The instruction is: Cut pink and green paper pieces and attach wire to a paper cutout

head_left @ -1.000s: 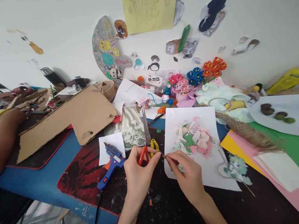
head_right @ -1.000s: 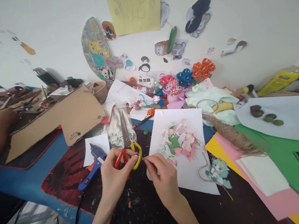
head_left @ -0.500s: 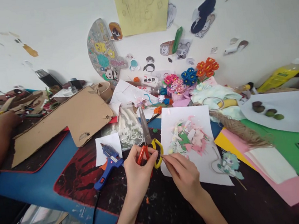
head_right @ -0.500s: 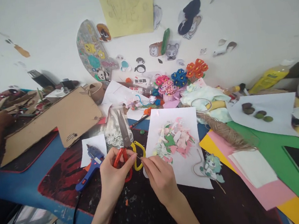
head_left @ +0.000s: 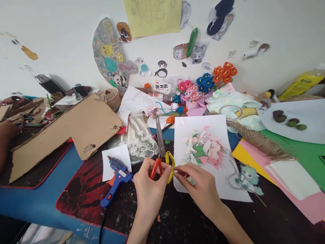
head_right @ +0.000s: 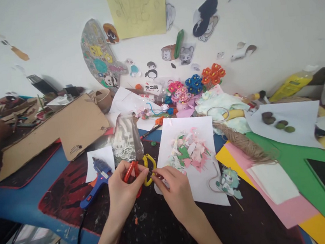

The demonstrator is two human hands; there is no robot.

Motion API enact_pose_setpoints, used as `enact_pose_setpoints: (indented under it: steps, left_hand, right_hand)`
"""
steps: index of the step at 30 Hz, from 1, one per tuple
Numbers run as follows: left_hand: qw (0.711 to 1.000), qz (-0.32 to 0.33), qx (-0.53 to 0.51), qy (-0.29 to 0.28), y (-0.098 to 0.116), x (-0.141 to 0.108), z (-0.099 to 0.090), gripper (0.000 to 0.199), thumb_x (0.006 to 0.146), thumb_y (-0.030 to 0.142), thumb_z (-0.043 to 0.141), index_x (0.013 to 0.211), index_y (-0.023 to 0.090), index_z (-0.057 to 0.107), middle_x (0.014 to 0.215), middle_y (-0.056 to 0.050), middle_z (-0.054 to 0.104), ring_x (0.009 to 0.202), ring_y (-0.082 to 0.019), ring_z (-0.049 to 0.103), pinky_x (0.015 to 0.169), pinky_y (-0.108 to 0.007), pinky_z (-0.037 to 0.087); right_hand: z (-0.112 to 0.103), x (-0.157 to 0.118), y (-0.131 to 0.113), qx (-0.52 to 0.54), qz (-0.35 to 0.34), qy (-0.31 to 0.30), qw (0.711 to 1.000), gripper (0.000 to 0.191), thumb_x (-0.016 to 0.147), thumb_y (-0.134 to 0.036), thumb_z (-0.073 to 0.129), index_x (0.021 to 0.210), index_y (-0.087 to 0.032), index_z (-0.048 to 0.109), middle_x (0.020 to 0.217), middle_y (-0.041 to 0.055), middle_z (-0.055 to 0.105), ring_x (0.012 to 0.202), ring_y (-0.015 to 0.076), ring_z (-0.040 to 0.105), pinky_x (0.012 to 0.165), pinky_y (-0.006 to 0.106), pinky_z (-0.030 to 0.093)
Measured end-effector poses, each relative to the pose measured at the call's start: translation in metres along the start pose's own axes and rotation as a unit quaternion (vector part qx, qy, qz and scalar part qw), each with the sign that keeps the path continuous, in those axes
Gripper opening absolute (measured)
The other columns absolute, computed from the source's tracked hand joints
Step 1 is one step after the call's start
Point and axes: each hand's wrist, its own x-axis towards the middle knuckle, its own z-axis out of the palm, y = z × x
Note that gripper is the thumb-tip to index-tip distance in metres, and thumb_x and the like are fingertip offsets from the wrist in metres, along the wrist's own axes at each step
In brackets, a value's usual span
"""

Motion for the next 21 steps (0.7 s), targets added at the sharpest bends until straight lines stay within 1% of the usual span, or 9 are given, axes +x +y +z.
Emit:
enact_pose_setpoints:
  steps: [5, 8, 13, 16, 19, 21]
  left_hand:
    - [0.999, 0.015, 0.028, -0.01, -0.001, -0.002, 0.001, 0.027, 0.08, 0.031, 0.068, 0.071, 0.02, 0.045, 0.073, 0.002, 0.066, 0.065, -0.012, 0.06, 0.06, -0.022, 0.045]
    - [0.999, 0.027, 0.046, -0.011, -0.002, -0.002, 0.001, 0.024, 0.08, 0.03, 0.067, 0.071, 0.02, 0.048, 0.073, 0.002, 0.067, 0.065, -0.012, 0.06, 0.06, -0.022, 0.044]
    - [0.995, 0.044, 0.083, -0.03, -0.001, -0.002, -0.002, 0.022, 0.081, 0.028, 0.065, 0.071, 0.019, 0.048, 0.071, 0.003, 0.066, 0.058, -0.01, 0.055, 0.056, -0.02, 0.041]
    - [0.992, 0.057, 0.104, -0.044, 0.001, -0.002, -0.006, 0.02, 0.082, 0.025, 0.064, 0.071, 0.019, 0.049, 0.07, 0.004, 0.066, 0.055, -0.008, 0.053, 0.054, -0.019, 0.04]
    - [0.992, 0.056, 0.089, -0.072, 0.005, -0.001, -0.011, 0.019, 0.082, 0.022, 0.063, 0.07, 0.019, 0.047, 0.072, 0.003, 0.066, 0.058, -0.009, 0.056, 0.056, -0.02, 0.042]
    - [0.992, 0.045, 0.068, -0.098, 0.009, 0.001, -0.015, 0.02, 0.08, 0.021, 0.063, 0.07, 0.019, 0.047, 0.073, 0.003, 0.067, 0.061, -0.01, 0.058, 0.058, -0.021, 0.044]
  right_hand:
    - [0.003, 0.004, -0.006, -0.011, -0.01, 0.022, 1.0, 0.006, 0.09, -0.017, 0.059, 0.09, -0.018, 0.064, 0.079, 0.003, 0.065, 0.074, 0.014, 0.061, 0.067, 0.026, 0.046]
    - [0.002, 0.006, -0.008, -0.01, -0.008, 0.002, 1.0, 0.011, 0.092, -0.017, 0.056, 0.086, -0.018, 0.065, 0.074, 0.0026, 0.062, 0.068, 0.013, 0.058, 0.063, 0.025, 0.043]
    - [-0.005, 0.009, -0.009, 0.004, 0.015, -0.063, 0.998, 0.017, 0.094, -0.019, 0.053, 0.082, -0.016, 0.065, 0.07, 0.0014, 0.058, 0.062, 0.0118, 0.052, 0.059, 0.025, 0.039]
    - [-0.012, 0.014, -0.013, 0.03, 0.045, -0.109, 0.993, 0.018, 0.093, -0.02, 0.053, 0.08, -0.017, 0.065, 0.068, 0.0002, 0.057, 0.061, 0.0112, 0.052, 0.058, 0.025, 0.038]
    - [-0.021, 0.021, -0.017, 0.085, 0.096, -0.168, 0.977, 0.019, 0.093, -0.024, 0.054, 0.079, -0.018, 0.067, 0.071, 0.0002, 0.062, 0.065, 0.0114, 0.056, 0.061, 0.024, 0.041]
    - [-0.027, 0.026, -0.018, 0.131, 0.127, -0.211, 0.96, 0.022, 0.093, -0.028, 0.055, 0.077, -0.018, 0.068, 0.072, 0.0004, 0.066, 0.069, 0.0118, 0.06, 0.065, 0.023, 0.044]
